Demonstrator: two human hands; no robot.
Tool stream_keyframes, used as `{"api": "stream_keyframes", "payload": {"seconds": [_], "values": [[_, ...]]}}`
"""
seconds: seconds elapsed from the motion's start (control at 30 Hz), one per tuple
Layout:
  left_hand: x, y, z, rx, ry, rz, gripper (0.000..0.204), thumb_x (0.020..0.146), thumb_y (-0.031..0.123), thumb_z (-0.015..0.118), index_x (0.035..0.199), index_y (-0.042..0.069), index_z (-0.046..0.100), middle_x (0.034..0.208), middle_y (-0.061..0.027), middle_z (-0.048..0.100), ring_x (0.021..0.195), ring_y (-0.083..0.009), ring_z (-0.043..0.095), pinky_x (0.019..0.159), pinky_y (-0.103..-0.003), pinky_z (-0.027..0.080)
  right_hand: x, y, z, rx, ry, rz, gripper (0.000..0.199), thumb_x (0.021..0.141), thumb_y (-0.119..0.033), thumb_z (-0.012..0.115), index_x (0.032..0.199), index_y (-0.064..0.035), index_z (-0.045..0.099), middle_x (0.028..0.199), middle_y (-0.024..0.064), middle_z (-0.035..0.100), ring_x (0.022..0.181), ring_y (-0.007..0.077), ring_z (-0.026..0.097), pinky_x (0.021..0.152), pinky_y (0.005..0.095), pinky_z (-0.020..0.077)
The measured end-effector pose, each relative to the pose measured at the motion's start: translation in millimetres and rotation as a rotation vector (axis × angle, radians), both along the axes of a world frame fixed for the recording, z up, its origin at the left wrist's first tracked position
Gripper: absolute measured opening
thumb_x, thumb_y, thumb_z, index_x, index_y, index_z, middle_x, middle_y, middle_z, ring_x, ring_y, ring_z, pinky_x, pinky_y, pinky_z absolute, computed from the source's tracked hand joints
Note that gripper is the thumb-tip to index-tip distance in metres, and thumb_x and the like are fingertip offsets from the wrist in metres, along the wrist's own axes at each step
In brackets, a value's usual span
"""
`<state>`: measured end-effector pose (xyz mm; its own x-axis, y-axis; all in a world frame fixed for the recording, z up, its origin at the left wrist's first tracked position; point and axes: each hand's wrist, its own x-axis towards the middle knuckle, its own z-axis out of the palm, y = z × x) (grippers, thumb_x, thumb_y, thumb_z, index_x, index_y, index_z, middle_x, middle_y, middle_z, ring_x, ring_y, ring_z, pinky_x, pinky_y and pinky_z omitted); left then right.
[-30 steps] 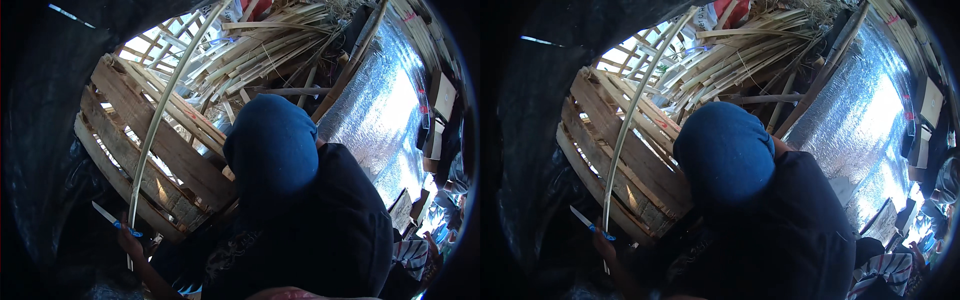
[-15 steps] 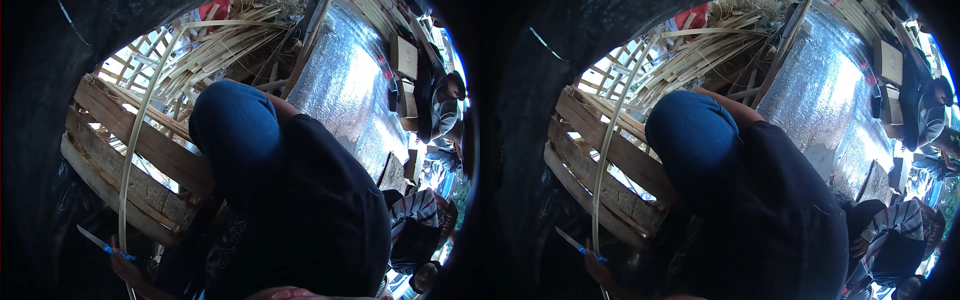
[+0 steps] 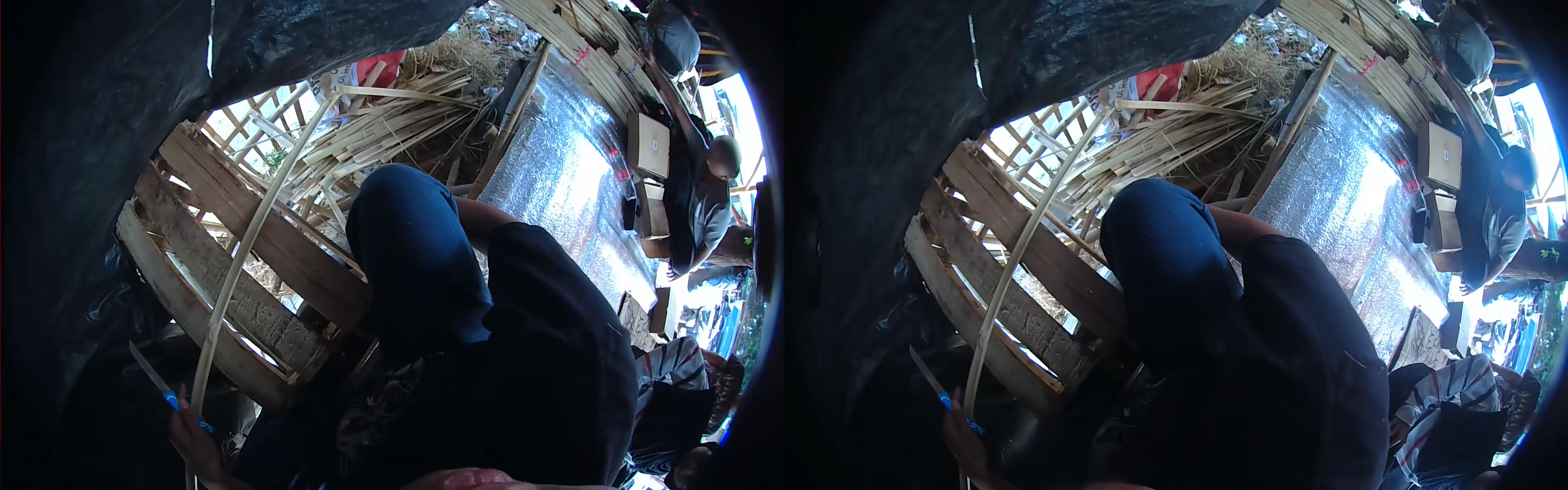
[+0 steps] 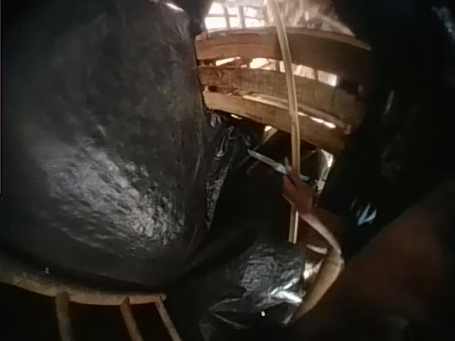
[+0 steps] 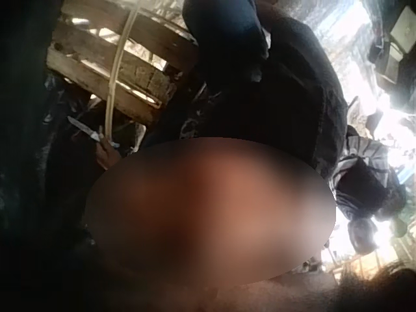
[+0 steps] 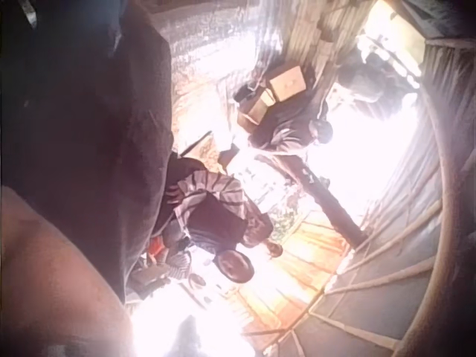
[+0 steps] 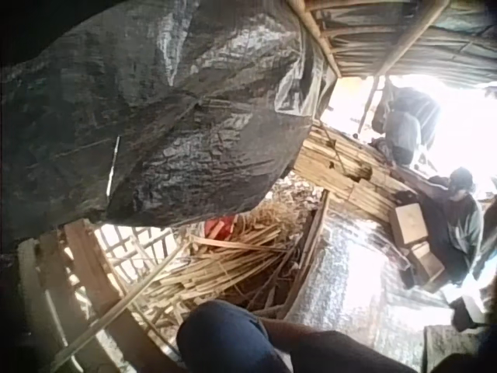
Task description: Shaving a thin strip of bamboo using a knife while sitting over a wooden pallet.
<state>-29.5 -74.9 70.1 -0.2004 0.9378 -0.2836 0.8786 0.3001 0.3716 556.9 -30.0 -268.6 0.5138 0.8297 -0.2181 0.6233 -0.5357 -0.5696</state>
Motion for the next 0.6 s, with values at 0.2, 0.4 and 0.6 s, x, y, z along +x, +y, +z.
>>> {"api": "stream_keyframes", "payload": {"seconds": [0.2, 0.4, 0.6], "values": [[0.1, -6.2, 14.8, 0.093, 0.008, -0.057, 0.039, 0.103, 0.028, 0.044, 0.123, 0.001, 0.062, 0.097, -0.0212, 0.068, 0.085, -0.0238, 0.065, 0.073, -0.032, 0.045, -0.7, 27.2, 0.9, 0.013, 0.055, 0.080, 0.028, 0.092, -0.028, 0.058, 0.108, -0.0055, 0.062, 0.081, 0.0087, 0.062, 0.071, 0.0174, 0.056, 0.060, 0.0366, 0.0463], [-10.4, 7.3, 33.0, 0.161, 0.035, -0.147, 0.032, 0.099, 0.027, 0.051, 0.110, 0.001, 0.066, 0.078, -0.0206, 0.062, 0.073, -0.0374, 0.062, 0.065, -0.042, 0.045, 152.8, 49.6, 35.0, 0.262, 0.526, 0.146, 0.028, 0.092, -0.028, 0.058, 0.108, -0.0051, 0.062, 0.081, 0.0081, 0.061, 0.070, 0.0161, 0.056, 0.059, 0.0358, 0.0461], [-50.1, 0.6, -8.9, 0.206, -0.202, -0.230, 0.031, 0.098, 0.029, 0.053, 0.111, 0.004, 0.067, 0.075, -0.0182, 0.062, 0.069, -0.0287, 0.062, 0.065, -0.038, 0.045, 365.2, -9.3, 172.9, 0.540, -0.130, -0.720, 0.040, 0.085, -0.023, 0.065, 0.118, -0.0015, 0.062, 0.093, 0.0154, 0.065, 0.080, 0.0204, 0.064, 0.071, 0.0336, 0.0511]]}}
